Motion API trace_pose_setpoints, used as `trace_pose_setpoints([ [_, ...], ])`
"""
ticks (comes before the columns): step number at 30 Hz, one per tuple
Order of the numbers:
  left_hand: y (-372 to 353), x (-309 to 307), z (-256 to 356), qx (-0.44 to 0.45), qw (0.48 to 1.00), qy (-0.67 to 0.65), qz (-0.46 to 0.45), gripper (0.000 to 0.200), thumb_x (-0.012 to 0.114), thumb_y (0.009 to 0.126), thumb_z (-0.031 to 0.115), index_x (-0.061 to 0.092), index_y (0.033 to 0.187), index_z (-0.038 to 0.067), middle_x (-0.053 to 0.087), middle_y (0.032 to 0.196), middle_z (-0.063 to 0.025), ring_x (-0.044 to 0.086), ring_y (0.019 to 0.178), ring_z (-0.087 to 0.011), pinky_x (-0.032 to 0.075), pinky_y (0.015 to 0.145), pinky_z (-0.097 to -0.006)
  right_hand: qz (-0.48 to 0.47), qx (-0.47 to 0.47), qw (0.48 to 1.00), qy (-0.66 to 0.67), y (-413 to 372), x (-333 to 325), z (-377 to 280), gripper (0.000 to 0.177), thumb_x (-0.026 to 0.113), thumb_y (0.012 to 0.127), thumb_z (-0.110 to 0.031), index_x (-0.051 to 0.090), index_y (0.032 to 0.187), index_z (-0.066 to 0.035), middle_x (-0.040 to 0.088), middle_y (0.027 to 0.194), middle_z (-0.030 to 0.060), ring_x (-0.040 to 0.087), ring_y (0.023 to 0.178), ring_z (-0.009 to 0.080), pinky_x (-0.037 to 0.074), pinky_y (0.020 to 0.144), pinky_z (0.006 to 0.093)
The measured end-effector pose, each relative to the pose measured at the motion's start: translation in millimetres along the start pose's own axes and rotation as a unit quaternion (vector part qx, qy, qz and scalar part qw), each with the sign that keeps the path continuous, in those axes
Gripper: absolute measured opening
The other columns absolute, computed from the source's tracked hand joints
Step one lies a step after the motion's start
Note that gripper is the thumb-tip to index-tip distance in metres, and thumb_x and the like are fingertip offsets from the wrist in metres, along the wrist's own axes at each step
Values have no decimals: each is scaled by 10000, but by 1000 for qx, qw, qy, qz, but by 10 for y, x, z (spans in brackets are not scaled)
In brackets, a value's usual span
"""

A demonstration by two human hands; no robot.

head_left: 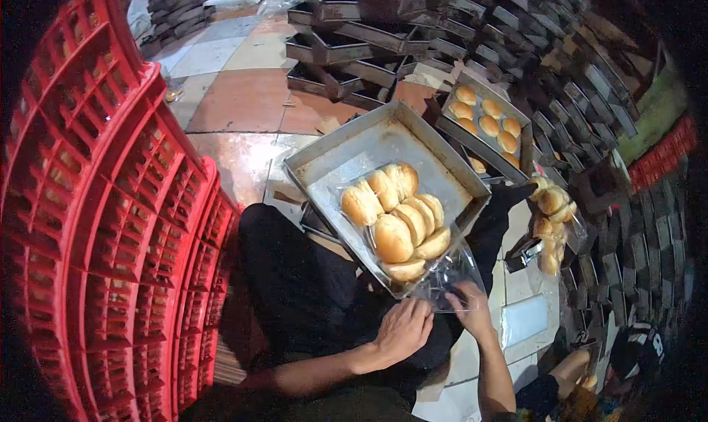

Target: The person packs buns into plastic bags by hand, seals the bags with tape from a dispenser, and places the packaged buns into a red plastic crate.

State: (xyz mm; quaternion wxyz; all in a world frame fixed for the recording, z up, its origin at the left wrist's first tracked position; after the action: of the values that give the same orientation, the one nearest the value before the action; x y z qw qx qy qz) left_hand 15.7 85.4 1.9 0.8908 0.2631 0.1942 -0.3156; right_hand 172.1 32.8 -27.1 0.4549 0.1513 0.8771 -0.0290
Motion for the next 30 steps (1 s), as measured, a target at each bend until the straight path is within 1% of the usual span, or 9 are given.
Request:
trace_pose_setpoints([
  [6,-48,146,72,22,998,59,29,308,645,786,231,462,870,-1,468,881,-161,497,805,-329,430,678,-420,98,143,979,-106,-534,-301,678,425,706,743,-175,542,1073,36,559,1058,216,513,1004,379,400,899,407],
  [9,-78,407,-91,6,995,94,-11,331,645,787,273,478,902,12,477,923,-163,504,830,-335,428,699,-430,211,84,970,-82,-340,-384,748,783,769,664,-244,349,1274,9,431,1238,229,402,1141,381,313,976,431],
  [12,2,420,-243,18,993,114,-21,225,605,819,218,502,873,26,497,913,-168,520,809,-341,434,697,-437,229,78,969,60,-41,-293,1122,295,640,792,-147,575,1038,2,583,1048,181,548,977,318,429,856,368],
  [13,33,307,-293,-15,998,56,-10,186,585,829,186,504,860,21,495,894,-179,521,787,-355,438,685,-443,279,131,950,55,-28,-344,1219,146,576,846,-115,617,882,20,628,838,144,600,788,236,467,721,322],
  [14,50,185,-344,-50,999,-2,-1,150,565,839,154,507,847,16,492,876,-189,521,766,-369,443,674,-449,289,194,928,133,-13,-345,1384,175,562,868,-133,605,854,36,608,721,123,576,690,173,456,649,309],
  [20,851,-1017,-51,54,993,-24,104,90,534,846,48,473,805,-4,455,728,-157,460,639,-316,385,577,-386,261,129,924,249,539,-924,697,185,540,865,-123,555,760,29,580,639,72,547,618,97,436,569,254],
  [23,1332,-1500,163,106,991,19,82,60,530,816,25,486,848,-3,492,733,-160,509,678,-322,417,623,-377,267,127,939,175,846,-1409,146,167,505,836,-101,545,734,26,562,584,65,556,540,117,434,503,271],
  [27,1818,-2003,432,160,967,180,84,151,516,765,-12,468,908,-14,502,772,-201,509,744,-402,422,653,-423,276,81,952,-102,1030,-1906,-676,255,563,747,-204,597,708,46,590,654,241,609,628,372,477,606,430],
  [30,2033,-2359,621,144,958,236,77,159,517,744,-9,494,901,-17,541,793,-207,529,774,-402,426,671,-443,215,50,964,-148,1179,-2077,-988,275,578,739,-232,625,723,39,590,669,255,610,680,394,480,641,457],
])
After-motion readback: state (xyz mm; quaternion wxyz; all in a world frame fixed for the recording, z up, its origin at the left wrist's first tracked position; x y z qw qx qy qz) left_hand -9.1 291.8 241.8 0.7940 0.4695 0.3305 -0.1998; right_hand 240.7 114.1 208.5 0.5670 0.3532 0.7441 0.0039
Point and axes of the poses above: each hand's wrist, its own y-axis towards the middle knuckle, its own x-axis out of the palm, z = x × y, the point moved 9 cm from there along y, towards the middle knuckle
